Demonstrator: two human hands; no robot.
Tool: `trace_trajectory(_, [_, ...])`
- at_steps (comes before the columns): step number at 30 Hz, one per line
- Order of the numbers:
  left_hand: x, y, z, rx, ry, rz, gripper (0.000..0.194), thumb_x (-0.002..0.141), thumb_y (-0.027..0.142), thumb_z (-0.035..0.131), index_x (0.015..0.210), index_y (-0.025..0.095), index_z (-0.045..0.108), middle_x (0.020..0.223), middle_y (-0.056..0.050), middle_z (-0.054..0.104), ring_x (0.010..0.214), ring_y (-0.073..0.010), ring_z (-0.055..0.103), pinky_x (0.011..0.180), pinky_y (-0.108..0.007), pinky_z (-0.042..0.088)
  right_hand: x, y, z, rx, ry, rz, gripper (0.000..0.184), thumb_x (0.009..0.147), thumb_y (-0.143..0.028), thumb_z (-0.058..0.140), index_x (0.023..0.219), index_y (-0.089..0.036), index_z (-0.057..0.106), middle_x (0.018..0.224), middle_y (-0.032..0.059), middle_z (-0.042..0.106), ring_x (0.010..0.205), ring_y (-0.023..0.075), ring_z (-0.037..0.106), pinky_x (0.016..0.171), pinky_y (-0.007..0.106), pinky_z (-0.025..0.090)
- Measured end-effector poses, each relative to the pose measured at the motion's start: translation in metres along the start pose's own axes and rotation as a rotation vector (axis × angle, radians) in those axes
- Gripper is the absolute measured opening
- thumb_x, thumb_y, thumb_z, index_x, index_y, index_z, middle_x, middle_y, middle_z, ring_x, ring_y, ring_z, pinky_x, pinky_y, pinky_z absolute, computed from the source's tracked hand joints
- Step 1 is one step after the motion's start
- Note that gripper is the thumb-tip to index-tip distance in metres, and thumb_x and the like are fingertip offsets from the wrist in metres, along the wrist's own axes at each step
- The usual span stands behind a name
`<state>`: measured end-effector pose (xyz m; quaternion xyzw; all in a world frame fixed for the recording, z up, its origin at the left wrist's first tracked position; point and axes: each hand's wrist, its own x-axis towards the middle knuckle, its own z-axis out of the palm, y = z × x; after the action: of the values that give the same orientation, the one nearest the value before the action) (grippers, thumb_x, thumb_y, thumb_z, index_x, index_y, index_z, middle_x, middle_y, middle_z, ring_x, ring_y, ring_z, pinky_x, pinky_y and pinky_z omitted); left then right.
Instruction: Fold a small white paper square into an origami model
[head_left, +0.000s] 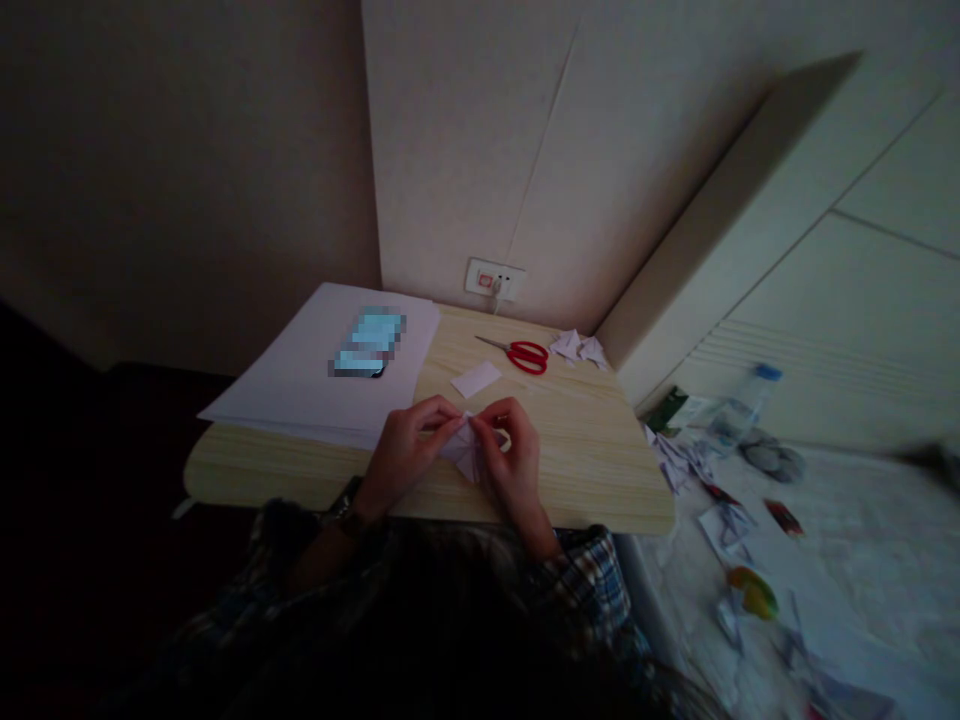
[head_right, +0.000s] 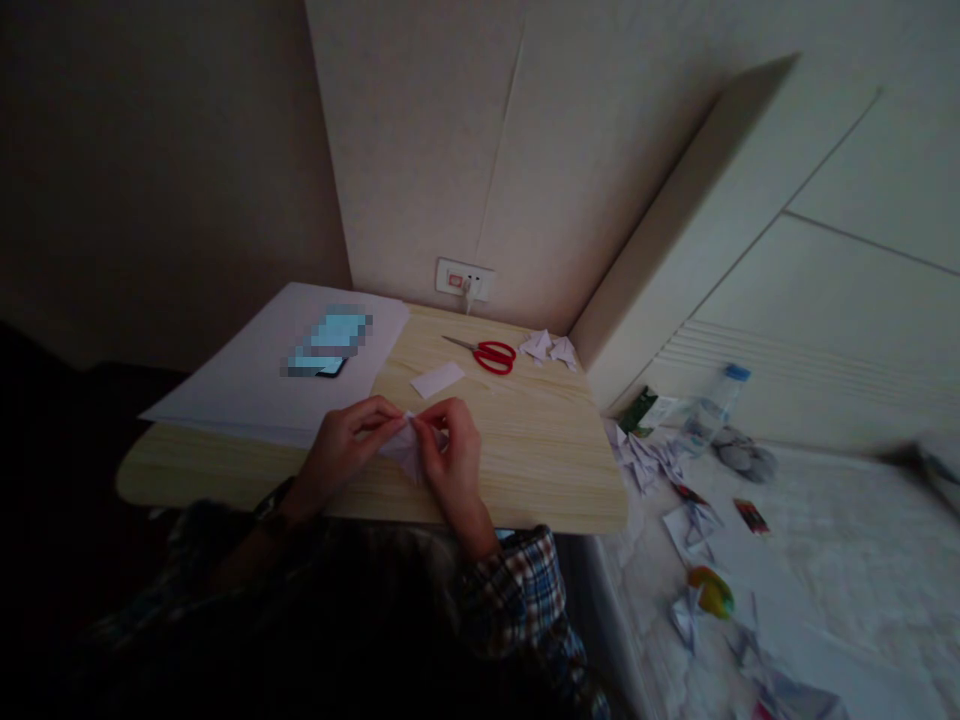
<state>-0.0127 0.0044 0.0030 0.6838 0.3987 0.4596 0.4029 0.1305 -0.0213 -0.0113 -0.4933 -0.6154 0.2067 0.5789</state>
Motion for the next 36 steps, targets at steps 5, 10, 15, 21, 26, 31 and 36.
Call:
trace_trajectory(5, [0.0006,-0.0013,0.0001,0.011,0.005,0.011,0.017,0.081,0.032,0.06,0.07,0.019,0.061,0.07,0.001,0.069,0.068,-0.0152,0.067,0.067,-0.022,0.052,0.0,-0.0026,-0.0006,-0.011,-0.014,-0.009,0.01,0.085,-0.022,0.058,0.076,-0.021,0.053,0.071,-0.0025,0.054,0.068,0.0134,0.052,0.062,0.026,0.041])
trace_trajectory(10, [0.0008,-0.0025,0.0,0.029,0.005,0.019,0.018,0.081,0.034,0.06,0.071,0.019,0.062,0.07,0.001,0.069,0.069,-0.0157,0.066,0.067,-0.022,0.051,0.0012,-0.0041,-0.0012,-0.003,-0.018,-0.017,0.012,0.084,-0.023,0.059,0.074,-0.022,0.053,0.07,-0.0025,0.054,0.068,0.0135,0.051,0.062,0.026,0.041])
trace_trajectory(15, [0.0,-0.0017,-0.0008,0.053,0.002,0.037,0.02,0.082,0.035,0.057,0.072,0.018,0.065,0.071,0.0,0.07,0.071,-0.0165,0.065,0.068,-0.022,0.05,0.0014,-0.0048,-0.0021,0.013,-0.039,-0.039,0.012,0.084,-0.024,0.059,0.074,-0.022,0.055,0.071,-0.0022,0.055,0.068,0.0138,0.052,0.064,0.027,0.043])
trace_trajectory(21, [-0.0007,0.0014,-0.0022,0.04,0.035,0.037,0.021,0.082,0.032,0.056,0.069,0.018,0.064,0.068,0.001,0.066,0.066,-0.014,0.061,0.065,-0.02,0.048,0.0017,-0.006,-0.0016,0.099,-0.064,-0.001,0.005,0.087,-0.026,0.055,0.084,-0.022,0.056,0.079,-0.0006,0.058,0.075,0.0145,0.055,0.069,0.027,0.045])
trace_trajectory(26, [-0.0014,0.001,-0.0029,0.018,0.059,0.034,0.02,0.082,0.032,0.056,0.069,0.017,0.062,0.066,0.002,0.063,0.065,-0.0131,0.059,0.064,-0.02,0.046,0.005,-0.0067,-0.0035,0.105,-0.121,0.004,0.014,0.086,-0.028,0.055,0.073,-0.021,0.056,0.074,-0.0011,0.054,0.074,0.0147,0.053,0.068,0.027,0.043])
trace_trajectory(31, [-0.002,0.0026,-0.0032,0.038,0.041,0.044,0.023,0.083,0.033,0.055,0.068,0.017,0.061,0.066,0.002,0.063,0.064,-0.0131,0.058,0.064,-0.02,0.046,0.0056,-0.0041,-0.0039,0.163,-0.138,0.048,0.019,0.084,-0.029,0.059,0.068,-0.021,0.053,0.07,-0.0026,0.051,0.07,0.0139,0.051,0.064,0.025,0.041])
trace_trajectory(36, [-0.0023,0.0029,-0.003,0.079,0.031,0.078,0.022,0.084,0.031,0.054,0.07,0.017,0.063,0.068,0.002,0.066,0.066,-0.0132,0.06,0.066,-0.02,0.047,0.0056,-0.0063,-0.0048,0.126,-0.132,0.041,0.021,0.084,-0.028,0.058,0.066,-0.021,0.05,0.068,-0.0029,0.047,0.067,0.0138,0.048,0.062,0.026,0.039])
